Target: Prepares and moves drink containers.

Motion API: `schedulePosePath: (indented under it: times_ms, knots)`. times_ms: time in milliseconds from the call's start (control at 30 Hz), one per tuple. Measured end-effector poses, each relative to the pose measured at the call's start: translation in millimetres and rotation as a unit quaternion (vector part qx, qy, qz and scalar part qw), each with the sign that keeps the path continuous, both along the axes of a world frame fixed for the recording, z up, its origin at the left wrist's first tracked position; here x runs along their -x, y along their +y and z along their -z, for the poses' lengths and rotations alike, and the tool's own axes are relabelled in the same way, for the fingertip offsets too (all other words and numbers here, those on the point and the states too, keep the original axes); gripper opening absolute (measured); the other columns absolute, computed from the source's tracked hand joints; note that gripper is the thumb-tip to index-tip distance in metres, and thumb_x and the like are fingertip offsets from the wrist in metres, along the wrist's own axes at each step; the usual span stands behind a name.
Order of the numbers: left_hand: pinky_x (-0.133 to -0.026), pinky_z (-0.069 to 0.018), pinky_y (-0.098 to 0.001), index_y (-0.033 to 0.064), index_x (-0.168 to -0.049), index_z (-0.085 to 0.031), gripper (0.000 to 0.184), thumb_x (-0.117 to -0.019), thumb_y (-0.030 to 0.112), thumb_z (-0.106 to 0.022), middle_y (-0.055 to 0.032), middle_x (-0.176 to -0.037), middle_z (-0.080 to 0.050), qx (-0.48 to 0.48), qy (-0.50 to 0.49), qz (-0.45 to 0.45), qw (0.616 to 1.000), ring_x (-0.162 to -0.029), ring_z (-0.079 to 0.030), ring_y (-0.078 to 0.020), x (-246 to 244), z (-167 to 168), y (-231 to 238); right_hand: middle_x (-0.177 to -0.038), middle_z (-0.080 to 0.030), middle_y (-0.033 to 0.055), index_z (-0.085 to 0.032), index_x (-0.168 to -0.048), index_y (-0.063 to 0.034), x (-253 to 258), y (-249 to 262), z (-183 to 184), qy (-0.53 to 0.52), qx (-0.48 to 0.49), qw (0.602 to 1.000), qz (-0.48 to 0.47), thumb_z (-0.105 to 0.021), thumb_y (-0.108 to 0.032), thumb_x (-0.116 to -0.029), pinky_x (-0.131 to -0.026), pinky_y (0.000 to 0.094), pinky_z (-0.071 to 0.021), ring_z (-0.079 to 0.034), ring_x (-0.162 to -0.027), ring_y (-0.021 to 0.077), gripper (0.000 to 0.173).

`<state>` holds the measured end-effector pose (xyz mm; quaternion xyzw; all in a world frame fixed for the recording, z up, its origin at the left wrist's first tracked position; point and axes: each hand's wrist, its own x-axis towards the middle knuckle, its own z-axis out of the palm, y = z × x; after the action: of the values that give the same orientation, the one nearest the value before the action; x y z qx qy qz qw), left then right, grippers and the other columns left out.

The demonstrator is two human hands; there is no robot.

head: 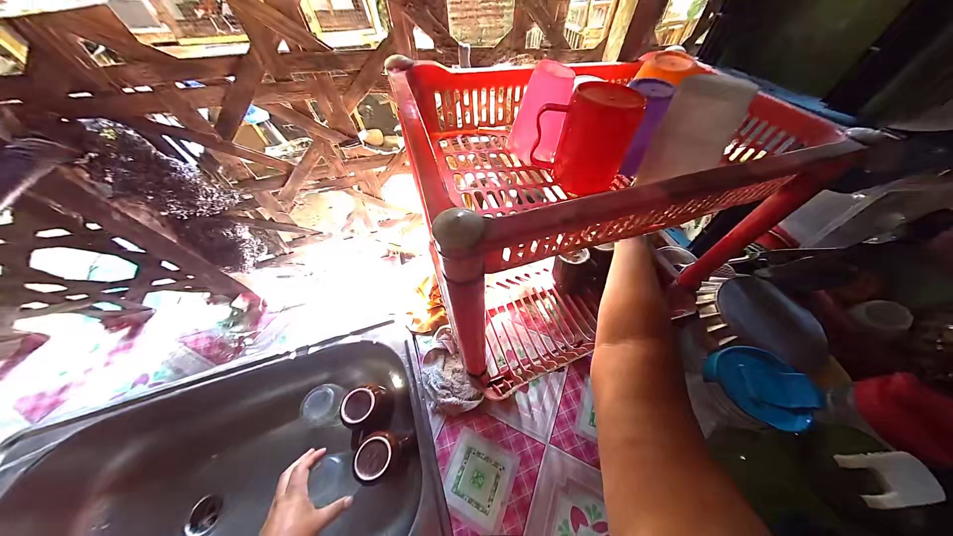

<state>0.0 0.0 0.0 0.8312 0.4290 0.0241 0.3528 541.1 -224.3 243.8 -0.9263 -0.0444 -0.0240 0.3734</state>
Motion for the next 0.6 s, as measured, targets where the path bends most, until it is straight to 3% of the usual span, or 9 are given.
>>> schedulePosePath:
  times_ms: [100, 167, 200, 267, 333, 400, 433, 500, 600]
  knots:
    - [-0.121, -0.0275, -0.0558, -0.0088, -0.152, -0.033, 0.11, -0.067, 0.024, -0.094, -0.036, -0.159, -0.025, -0.002, -0.033, -0.007, 0.999, -0.148, -0.028, -0.0489, 6.0, 0.0, -4.3, -0.153, -0.046, 0.0252, -0.046, -0.146, 0.0084, 20.0, 5.2, -2.8, -0.028, -0.018, 0.997, 0.065, -0.054, -0.02, -0.1041, -0.122, 0.042, -0.0258, -0.039, -0.147, 0.0344, 0.051]
    - [-0.121, -0.0225, -0.0602, -0.0138, -0.151, -0.03, 0.108, -0.0736, 0.036, -0.087, -0.0406, -0.158, -0.022, -0.059, -0.09, -0.015, 0.994, -0.148, -0.023, -0.0552, 6.1, -4.5, -11.6, -0.155, -0.041, 0.0277, -0.038, -0.149, 0.012, 48.1, 16.3, -11.5, -0.016, -0.142, 0.983, 0.116, -0.048, -0.011, -0.1066, -0.122, 0.0402, -0.0236, -0.035, -0.149, 0.0333, 0.049]
    - [-0.119, -0.0249, -0.0612, -0.0161, -0.149, -0.031, 0.104, -0.0769, 0.039, -0.083, -0.0429, -0.156, -0.023, -0.094, -0.128, -0.023, 0.987, -0.146, -0.025, -0.0573, 3.6, -7.0, -14.9, -0.154, -0.043, 0.0257, -0.038, -0.149, 0.0103, 59.1, 22.0, -14.7, -0.012, -0.275, 0.948, 0.157, -0.044, -0.005, -0.1069, -0.121, 0.0367, -0.0278, -0.039, -0.146, 0.0286, 0.045]
    - [-0.116, -0.0314, -0.06, -0.0176, -0.147, -0.032, 0.098, -0.0803, 0.036, -0.079, -0.0448, -0.154, -0.023, -0.124, -0.201, -0.039, 0.971, -0.143, -0.03, -0.0567, -4.8, -17.1, -23.2, -0.14, -0.05, 0.0178, -0.043, -0.145, 0.0018, 60.8, 27.7, -2.5, -0.005, -0.541, 0.815, 0.208, -0.033, -0.007, -0.1087, -0.105, 0.0348, -0.0415, -0.051, -0.124, 0.0208, 0.039]
    - [-0.11, -0.0371, -0.0582, -0.0143, -0.147, -0.035, 0.092, -0.082, 0.035, -0.077, -0.0418, -0.157, -0.02, -0.117, -0.25, -0.042, 0.96, -0.143, -0.031, -0.0511, -10.5, -29.0, -33.3, -0.121, -0.055, 0.015, -0.047, -0.136, -0.0035, 37.3, 30.1, 57.3, -0.057, -0.7, 0.689, 0.181, -0.035, -0.025, -0.1089, -0.081, 0.037, -0.0538, -0.06, -0.1, 0.0216, 0.036]
    - [-0.112, -0.0379, -0.0546, -0.0121, -0.145, -0.04, 0.088, -0.0833, 0.039, -0.075, -0.0383, -0.159, -0.02, -0.109, -0.298, -0.022, 0.948, -0.146, -0.03, -0.0459, -16.7, -41.4, -44.4, -0.118, -0.057, 0.0128, -0.05, -0.132, -0.0078, 44.2, 28.3, 84.0, -0.028, -0.814, 0.561, 0.145, -0.044, -0.027, -0.1045, -0.078, 0.0411, -0.0558, -0.062, -0.096, 0.0243, 0.034]
    - [-0.112, -0.0382, -0.0529, -0.0117, -0.144, -0.042, 0.086, -0.0836, 0.041, -0.074, -0.0376, -0.159, -0.021, -0.105, -0.319, -0.006, 0.942, -0.147, -0.03, -0.0441, -18.6, -48.2, -50.9, -0.115, -0.057, 0.0114, -0.05, -0.129, -0.01, 60.9, 27.1, 82.9, 0.009, -0.841, 0.522, 0.142, -0.042, -0.027, -0.1036, -0.078, 0.0409, -0.0561, -0.062, -0.095, 0.0241, 0.032]
    - [-0.112, -0.0389, -0.0503, -0.01, -0.141, -0.046, 0.085, -0.0834, 0.046, -0.073, -0.037, -0.158, -0.024, -0.1, -0.347, 0.027, 0.932, -0.147, -0.031, -0.0413, -22.8, -59.9, -65.3, -0.115, -0.057, 0.0078, -0.049, -0.128, -0.0153, 101.6, 21.1, 79.8, 0.074, -0.863, 0.487, 0.114, -0.038, -0.036, -0.1049, -0.081, 0.0385, -0.0558, -0.062, -0.097, 0.0214, 0.033]
    - [-0.11, -0.0424, -0.0449, -0.0036, -0.137, -0.053, 0.079, -0.0825, 0.05, -0.073, -0.0333, -0.156, -0.031, -0.096, -0.381, 0.064, 0.917, -0.145, -0.037, -0.0347, -26.5, -70.9, -86.0, -0.112, -0.055, 0.0055, -0.048, -0.128, -0.0183, 165.2, 7.8, 80.0, 0.133, -0.853, 0.502, 0.058, -0.031, -0.042, -0.1047, -0.077, 0.0356, -0.0544, -0.06, -0.09, 0.0189, 0.037]
